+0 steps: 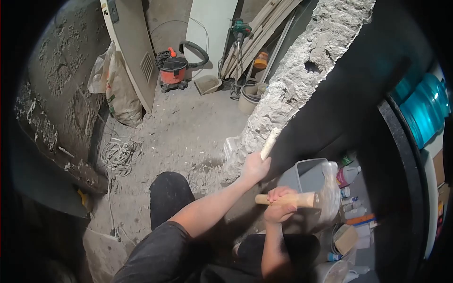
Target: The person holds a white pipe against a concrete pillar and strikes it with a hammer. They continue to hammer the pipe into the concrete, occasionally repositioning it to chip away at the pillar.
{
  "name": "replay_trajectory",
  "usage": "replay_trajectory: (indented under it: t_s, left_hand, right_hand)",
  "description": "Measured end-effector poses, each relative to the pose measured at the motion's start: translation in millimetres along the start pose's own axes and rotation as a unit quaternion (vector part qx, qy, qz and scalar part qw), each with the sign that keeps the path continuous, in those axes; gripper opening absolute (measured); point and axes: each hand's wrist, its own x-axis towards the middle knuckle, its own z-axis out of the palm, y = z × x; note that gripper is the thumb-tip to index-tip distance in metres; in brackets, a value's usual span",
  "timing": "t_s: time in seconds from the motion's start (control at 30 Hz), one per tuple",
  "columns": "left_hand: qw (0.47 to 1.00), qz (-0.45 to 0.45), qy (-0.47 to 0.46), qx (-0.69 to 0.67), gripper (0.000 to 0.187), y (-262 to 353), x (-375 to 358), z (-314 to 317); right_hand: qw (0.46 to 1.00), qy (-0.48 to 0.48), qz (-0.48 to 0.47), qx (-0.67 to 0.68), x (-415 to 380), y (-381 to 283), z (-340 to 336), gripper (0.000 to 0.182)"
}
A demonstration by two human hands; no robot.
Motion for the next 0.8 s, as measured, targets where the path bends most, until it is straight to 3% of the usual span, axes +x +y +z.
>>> replay_trajectory:
  t_s: [0.1, 0.13, 0.2, 0.27, 0.43, 0.47, 0.57, 0.63, 0.67, 0.73, 0.77, 0.8]
  left_hand:
    - [1.000, 0.001, 0.005, -0.004, 0.023, -3.3, -0.2, 5.1]
    - [0.999, 0.023, 0.030, -0.012, 0.020, -4.2, -0.6, 6.1]
    - [0.999, 0.024, 0.024, -0.004, 0.020, -5.7, -1.6, 5.0]
    - [1.000, 0.017, 0.025, 0.003, 0.021, -10.3, 2.2, 0.4]
    - [0.998, 0.037, -0.034, 0.025, 0.018, -28.9, 18.0, -28.2]
    - [0.984, 0.174, -0.039, 0.023, 0.017, -59.0, 38.5, -31.2]
    - [0.978, 0.174, -0.076, 0.081, 0.022, -48.6, 39.9, -40.5]
    - [0.990, -0.011, -0.130, -0.048, 0.017, -25.9, 18.3, -21.7]
    - [0.986, -0.058, -0.129, -0.087, 0.018, 0.6, -1.8, -21.1]
    - [0.982, 0.115, -0.135, -0.069, 0.017, 0.2, -14.7, -18.8]
    - [0.978, 0.158, -0.138, 0.019, 0.016, -15.0, -10.3, -26.2]
    - [0.977, 0.158, -0.139, 0.020, 0.016, -28.3, -5.0, -32.9]
  right_hand:
    - [0.993, -0.033, 0.036, -0.104, -16.5, 28.4, -11.3, 0.060]
    - [0.953, -0.122, 0.217, -0.174, -15.1, 27.6, -21.1, 0.056]
    - [0.931, -0.063, 0.305, -0.192, -17.3, 29.9, -21.1, 0.053]
    - [0.939, -0.044, 0.319, -0.122, -11.3, 5.7, -10.1, 0.055]
    - [0.990, -0.007, 0.139, 0.017, -8.5, -7.9, -8.4, 0.066]
    - [0.992, -0.013, 0.125, 0.011, -10.8, -7.4, -11.9, 0.067]
    - [0.991, -0.024, 0.128, -0.009, -20.6, -9.5, -19.8, 0.067]
    - [0.978, -0.038, 0.205, -0.009, -26.4, -5.3, -31.2, 0.067]
    - [0.977, -0.035, 0.211, -0.011, -28.9, -5.6, -33.8, 0.067]
    - [0.966, -0.008, 0.260, 0.007, -26.8, -2.6, -33.9, 0.067]
    - [0.967, -0.003, 0.254, 0.015, -26.1, -1.6, -32.5, 0.066]
    - [0.967, -0.003, 0.254, 0.016, -24.4, -1.5, -31.8, 0.066]
